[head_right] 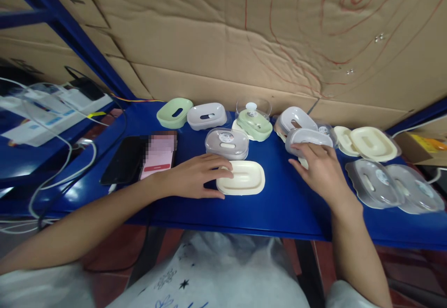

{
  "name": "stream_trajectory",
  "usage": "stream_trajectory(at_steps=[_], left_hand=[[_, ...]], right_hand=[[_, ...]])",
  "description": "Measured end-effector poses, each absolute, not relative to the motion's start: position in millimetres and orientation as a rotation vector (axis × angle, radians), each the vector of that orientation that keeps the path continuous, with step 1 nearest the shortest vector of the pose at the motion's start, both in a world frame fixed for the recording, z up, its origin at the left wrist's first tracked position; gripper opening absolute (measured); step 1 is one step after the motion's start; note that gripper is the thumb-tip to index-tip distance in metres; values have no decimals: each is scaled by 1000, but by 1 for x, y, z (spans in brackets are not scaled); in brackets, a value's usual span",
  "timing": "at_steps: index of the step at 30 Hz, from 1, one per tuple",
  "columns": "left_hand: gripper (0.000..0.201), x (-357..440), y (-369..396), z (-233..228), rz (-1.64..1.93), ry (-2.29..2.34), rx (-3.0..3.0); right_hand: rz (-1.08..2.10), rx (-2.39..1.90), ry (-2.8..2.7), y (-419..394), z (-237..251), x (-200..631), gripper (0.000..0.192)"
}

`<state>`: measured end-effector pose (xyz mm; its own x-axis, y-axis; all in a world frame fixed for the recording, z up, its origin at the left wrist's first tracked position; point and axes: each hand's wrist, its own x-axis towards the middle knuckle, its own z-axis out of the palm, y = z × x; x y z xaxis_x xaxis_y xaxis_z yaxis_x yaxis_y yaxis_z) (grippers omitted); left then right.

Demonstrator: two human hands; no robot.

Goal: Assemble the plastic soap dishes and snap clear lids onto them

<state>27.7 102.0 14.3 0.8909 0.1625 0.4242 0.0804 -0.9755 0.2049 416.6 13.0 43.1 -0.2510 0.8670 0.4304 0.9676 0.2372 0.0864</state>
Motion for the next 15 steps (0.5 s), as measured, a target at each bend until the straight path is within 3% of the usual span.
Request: stream_trajectory(at_steps=[3,7,11,15], left_hand=[[44,27,105,12,643,196,2896],[41,27,105,9,621,210,2903],[51,28,102,12,653,233,2903],[64,27,101,16,620,320,2858]], right_hand=[[-607,-1881,-2212,15,34,417,41],[-650,-1902,-2147,18,34,413,34],[-651,-1520,-2061,11,45,387,34],[-317,-1114,-2256,-3,47,354,52]])
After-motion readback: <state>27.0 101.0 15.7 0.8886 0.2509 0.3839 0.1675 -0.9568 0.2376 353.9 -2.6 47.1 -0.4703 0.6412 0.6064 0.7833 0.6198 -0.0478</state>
